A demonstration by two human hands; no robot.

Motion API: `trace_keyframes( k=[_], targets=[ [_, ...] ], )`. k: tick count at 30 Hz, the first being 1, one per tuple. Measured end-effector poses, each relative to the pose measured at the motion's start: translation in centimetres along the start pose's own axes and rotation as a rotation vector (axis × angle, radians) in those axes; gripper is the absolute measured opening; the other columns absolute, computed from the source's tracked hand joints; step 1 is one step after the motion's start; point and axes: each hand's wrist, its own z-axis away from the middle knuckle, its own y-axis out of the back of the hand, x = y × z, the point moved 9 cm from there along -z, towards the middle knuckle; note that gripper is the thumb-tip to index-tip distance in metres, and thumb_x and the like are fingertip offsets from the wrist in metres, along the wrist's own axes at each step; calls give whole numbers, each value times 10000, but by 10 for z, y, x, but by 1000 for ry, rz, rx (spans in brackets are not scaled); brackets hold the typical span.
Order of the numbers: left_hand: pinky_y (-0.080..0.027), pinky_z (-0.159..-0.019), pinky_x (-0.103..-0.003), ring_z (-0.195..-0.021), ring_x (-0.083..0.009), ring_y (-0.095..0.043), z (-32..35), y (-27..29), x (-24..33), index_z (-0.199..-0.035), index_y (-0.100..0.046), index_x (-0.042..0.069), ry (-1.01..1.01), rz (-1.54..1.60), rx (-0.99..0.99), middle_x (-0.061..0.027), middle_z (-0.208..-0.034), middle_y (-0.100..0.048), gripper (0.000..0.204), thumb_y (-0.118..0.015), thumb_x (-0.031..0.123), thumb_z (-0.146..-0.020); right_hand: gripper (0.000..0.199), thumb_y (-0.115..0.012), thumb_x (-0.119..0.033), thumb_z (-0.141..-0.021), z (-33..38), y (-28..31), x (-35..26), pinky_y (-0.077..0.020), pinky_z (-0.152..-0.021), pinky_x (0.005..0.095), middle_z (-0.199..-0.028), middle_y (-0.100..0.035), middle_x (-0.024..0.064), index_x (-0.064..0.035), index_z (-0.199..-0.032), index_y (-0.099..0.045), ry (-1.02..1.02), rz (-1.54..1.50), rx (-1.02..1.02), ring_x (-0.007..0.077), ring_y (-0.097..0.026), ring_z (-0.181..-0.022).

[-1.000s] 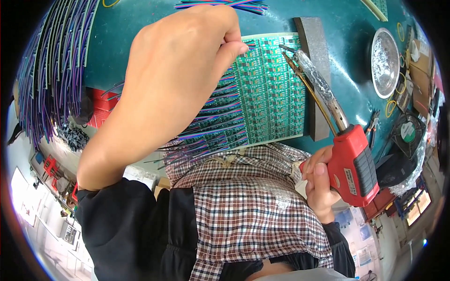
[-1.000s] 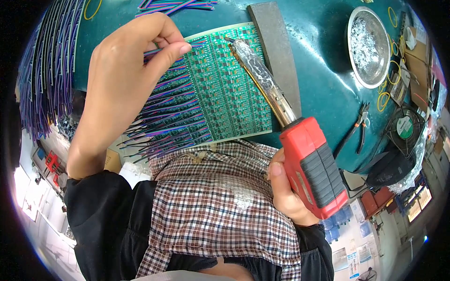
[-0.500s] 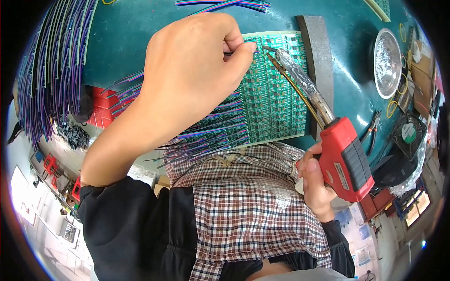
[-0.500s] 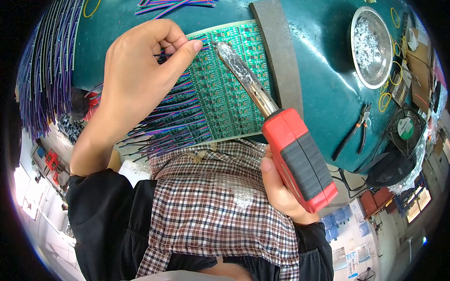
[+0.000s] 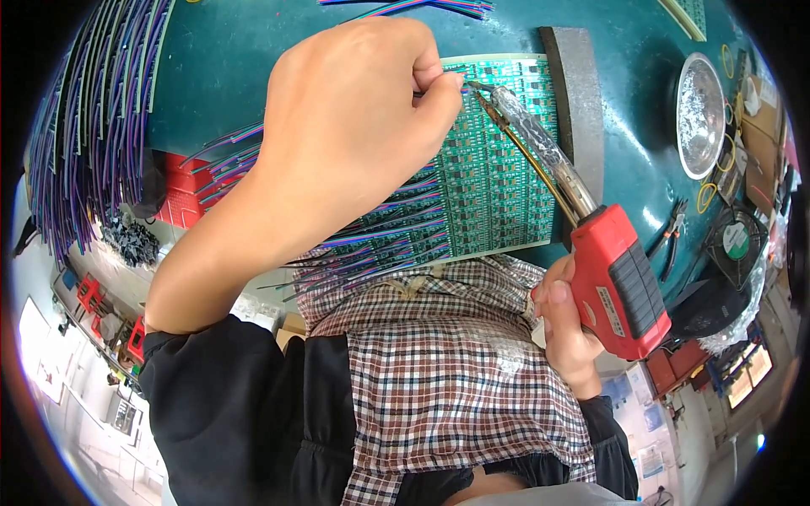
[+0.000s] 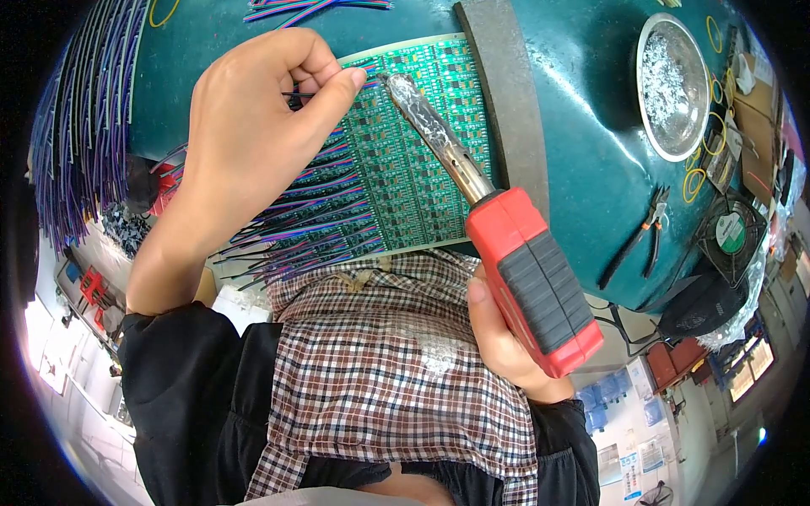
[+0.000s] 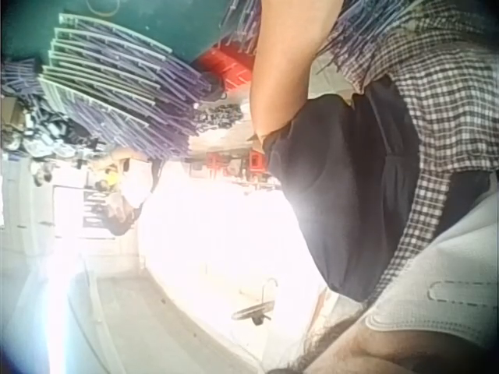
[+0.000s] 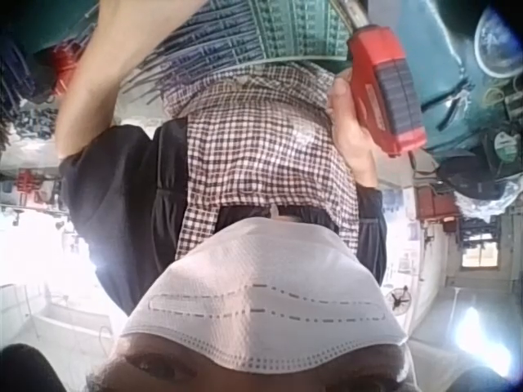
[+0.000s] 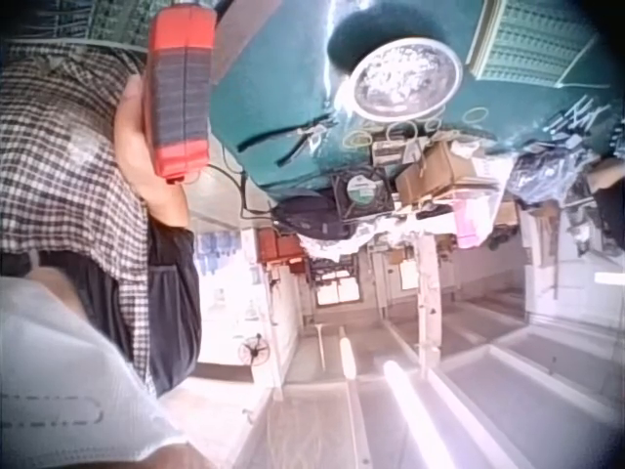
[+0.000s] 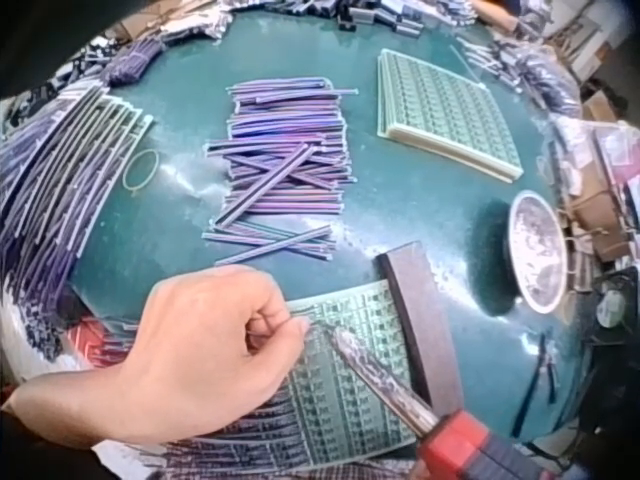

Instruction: The person adjusts the tip of a soldering iron using pliers, then aligns wire ribbons onto a circuit board and solders them using the soldering iron.

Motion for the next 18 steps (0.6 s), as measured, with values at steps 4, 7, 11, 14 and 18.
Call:
trace_keyframes(
  k=[4, 7, 11, 14, 18],
  targets=[
    [-437, -551, -303, -551, -147, -559, 0, 0, 0, -733, -638, 30, 1, -5, 4, -46, -621, -597, 257, -772, 191, -881, 188, -762, -95, -895, 0, 4, -1, -541, -767, 361, -928, -704, 76, -41, -1066, -707, -29, -36, 17, 216, -689, -846],
    [-438, -553, -305, -553, -148, -561, 0, 1, 1, -732, -636, 28, -12, -14, 17, -48, -624, -599, 260, -772, 192, -882, 179, -763, -90, -893, 2, 7, -2, -537, -758, 357, -913, -700, 69, -43, -1056, -704, -27, -3, 24, 211, -683, -829],
    [-453, -563, -307, -565, -156, -578, 0, -1, 0, -733, -638, 29, -8, -11, 9, -52, -631, -607, 259, -773, 194, -879, 158, -614, -79, -967, 3, 0, -5, -449, -546, 259, -786, -565, 95, 8, -1077, -541, 35, -44, 61, 124, -519, -599],
    [-464, -570, -308, -573, -160, -590, 0, 0, 0, -734, -640, 29, -8, -19, 10, -53, -636, -613, 257, -774, 196, -877, 150, -618, -97, -971, 1, -1, -7, -447, -549, 257, -766, -560, 87, 3, -1052, -541, 95, 9, 31, 118, -507, -582],
    [-468, -574, -306, -575, -160, -596, 0, 0, 1, -735, -642, 28, -13, -24, 13, -51, -640, -620, 256, -773, 196, -876, 139, -618, -105, -974, -1, -4, -8, -443, -550, 251, -756, -557, 82, -4, -1019, -533, 54, 1, 12, 110, -497, -574]
  ],
)
